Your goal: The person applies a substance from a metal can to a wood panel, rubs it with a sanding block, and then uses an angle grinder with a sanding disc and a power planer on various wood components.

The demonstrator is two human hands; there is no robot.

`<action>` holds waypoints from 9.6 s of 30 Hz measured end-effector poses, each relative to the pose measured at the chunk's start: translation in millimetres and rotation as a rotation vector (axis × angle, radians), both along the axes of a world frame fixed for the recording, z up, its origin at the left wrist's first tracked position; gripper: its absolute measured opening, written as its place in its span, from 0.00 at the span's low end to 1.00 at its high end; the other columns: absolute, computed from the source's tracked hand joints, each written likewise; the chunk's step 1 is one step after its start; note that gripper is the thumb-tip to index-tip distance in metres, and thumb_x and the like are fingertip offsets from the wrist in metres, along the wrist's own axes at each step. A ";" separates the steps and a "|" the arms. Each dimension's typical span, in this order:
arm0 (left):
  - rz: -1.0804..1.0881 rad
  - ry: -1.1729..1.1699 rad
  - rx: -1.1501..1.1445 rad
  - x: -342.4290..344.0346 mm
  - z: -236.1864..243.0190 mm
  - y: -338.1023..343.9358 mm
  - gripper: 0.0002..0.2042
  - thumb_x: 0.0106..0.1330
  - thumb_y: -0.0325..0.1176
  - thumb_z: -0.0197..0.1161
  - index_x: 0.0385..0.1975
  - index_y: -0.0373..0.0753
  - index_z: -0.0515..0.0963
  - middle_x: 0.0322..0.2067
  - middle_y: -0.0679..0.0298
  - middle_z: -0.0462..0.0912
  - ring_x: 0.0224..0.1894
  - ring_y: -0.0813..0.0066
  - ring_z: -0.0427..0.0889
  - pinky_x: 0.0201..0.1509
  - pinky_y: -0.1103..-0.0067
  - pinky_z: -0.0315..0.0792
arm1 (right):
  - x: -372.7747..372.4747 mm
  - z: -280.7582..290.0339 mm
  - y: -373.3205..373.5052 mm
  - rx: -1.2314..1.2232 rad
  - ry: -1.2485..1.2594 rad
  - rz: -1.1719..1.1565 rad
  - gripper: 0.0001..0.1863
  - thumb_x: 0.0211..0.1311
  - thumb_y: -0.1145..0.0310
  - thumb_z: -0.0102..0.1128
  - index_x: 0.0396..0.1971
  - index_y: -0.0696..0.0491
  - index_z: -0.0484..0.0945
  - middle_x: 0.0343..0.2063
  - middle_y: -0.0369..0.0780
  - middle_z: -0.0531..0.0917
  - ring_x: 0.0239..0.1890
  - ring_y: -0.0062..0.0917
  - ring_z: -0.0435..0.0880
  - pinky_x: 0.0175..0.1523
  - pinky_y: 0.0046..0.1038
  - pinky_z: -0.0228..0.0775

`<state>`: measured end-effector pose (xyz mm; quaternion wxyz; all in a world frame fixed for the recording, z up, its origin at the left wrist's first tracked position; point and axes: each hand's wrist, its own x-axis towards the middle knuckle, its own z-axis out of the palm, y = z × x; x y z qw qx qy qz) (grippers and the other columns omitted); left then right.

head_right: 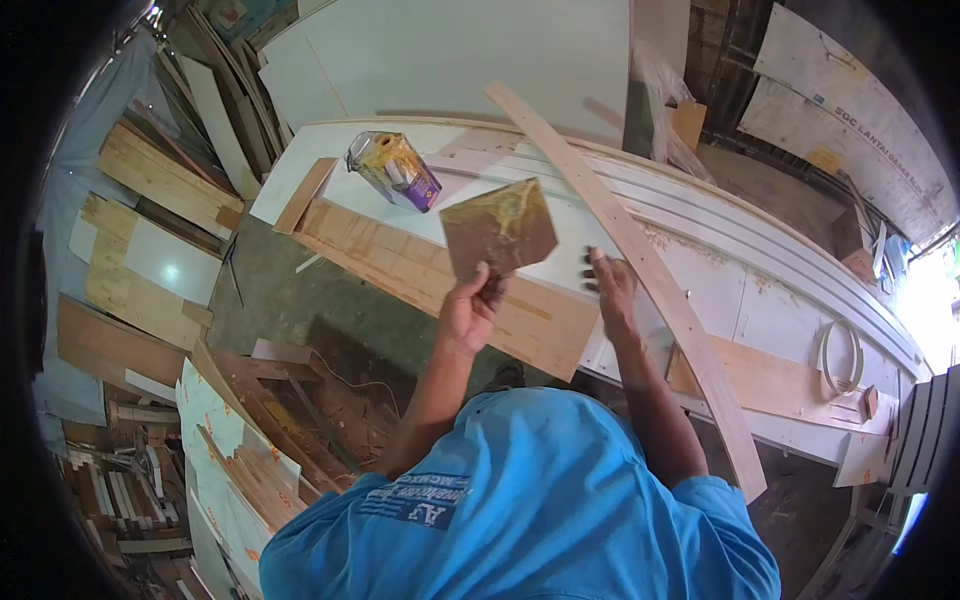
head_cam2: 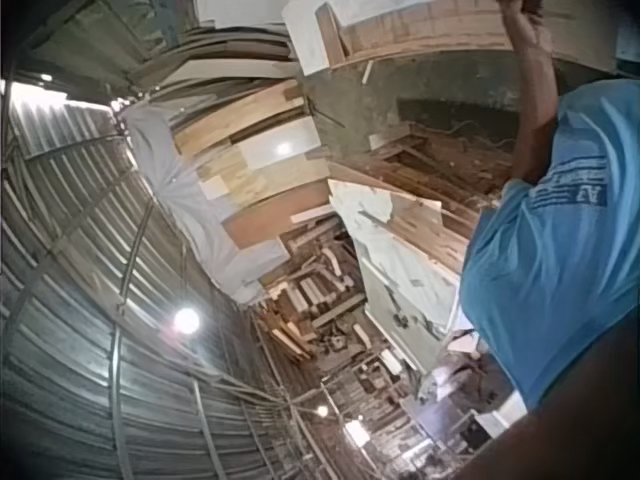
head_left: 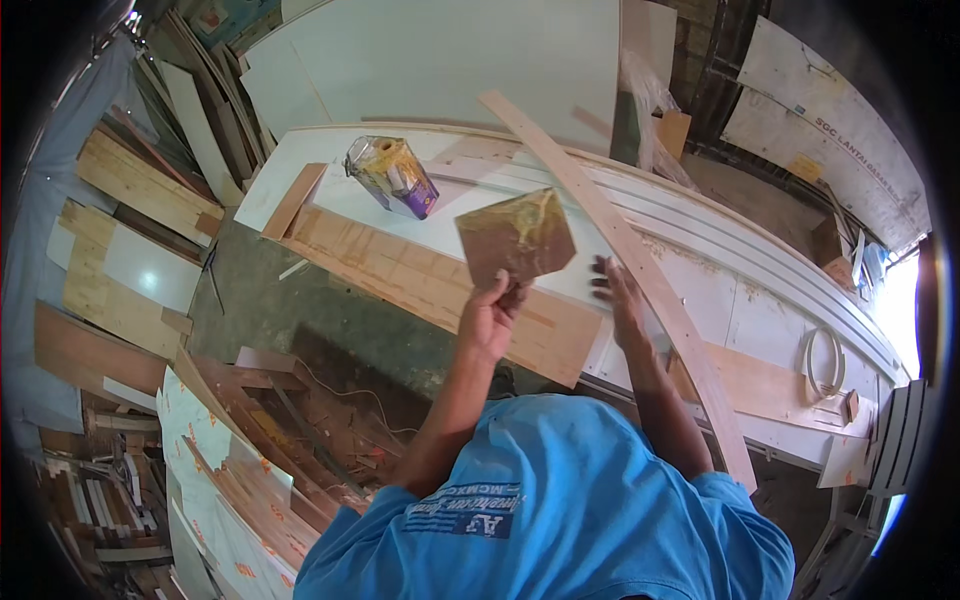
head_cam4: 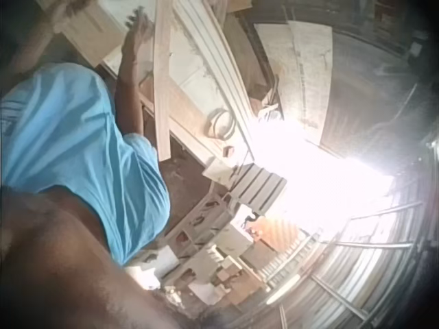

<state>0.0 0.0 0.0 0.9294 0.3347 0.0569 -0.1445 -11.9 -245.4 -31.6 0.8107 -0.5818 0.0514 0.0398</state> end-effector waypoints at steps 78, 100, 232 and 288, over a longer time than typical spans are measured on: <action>-0.889 -1.478 1.686 326.8 110.6 119.9 0.58 0.29 0.38 0.84 0.69 0.40 0.59 0.52 0.53 0.73 0.57 0.51 0.75 0.62 0.63 0.73 | 145.3 -58.5 146.7 0.574 0.286 -0.284 0.17 0.64 0.71 0.62 0.50 0.62 0.80 0.40 0.41 0.86 0.37 0.25 0.88 0.46 0.28 0.84; -0.854 -1.470 1.634 323.9 114.7 138.9 0.60 0.29 0.36 0.85 0.71 0.40 0.56 0.57 0.52 0.71 0.61 0.52 0.73 0.65 0.64 0.71 | 138.8 -80.6 183.6 0.787 0.160 -0.401 0.19 0.64 0.68 0.63 0.52 0.61 0.77 0.44 0.46 0.86 0.42 0.34 0.89 0.54 0.36 0.83; -0.887 -2.219 1.425 -545.2 -169.5 -874.7 0.53 0.49 0.37 0.74 0.76 0.40 0.48 0.76 0.47 0.46 0.79 0.50 0.44 0.78 0.53 0.46 | -950.0 19.1 -361.8 0.527 -0.211 -2.164 0.23 0.65 0.66 0.62 0.58 0.58 0.76 0.53 0.41 0.83 0.54 0.31 0.82 0.62 0.36 0.72; -0.950 -1.219 0.792 -576.9 103.2 -1031.0 0.12 0.63 0.21 0.68 0.47 0.31 0.82 0.37 0.62 0.88 0.41 0.80 0.84 0.47 0.80 0.78 | -796.7 97.7 -853.0 -1.228 -0.364 -1.171 0.24 0.57 0.76 0.61 0.55 0.42 0.83 0.48 0.37 0.86 0.52 0.34 0.82 0.61 0.40 0.68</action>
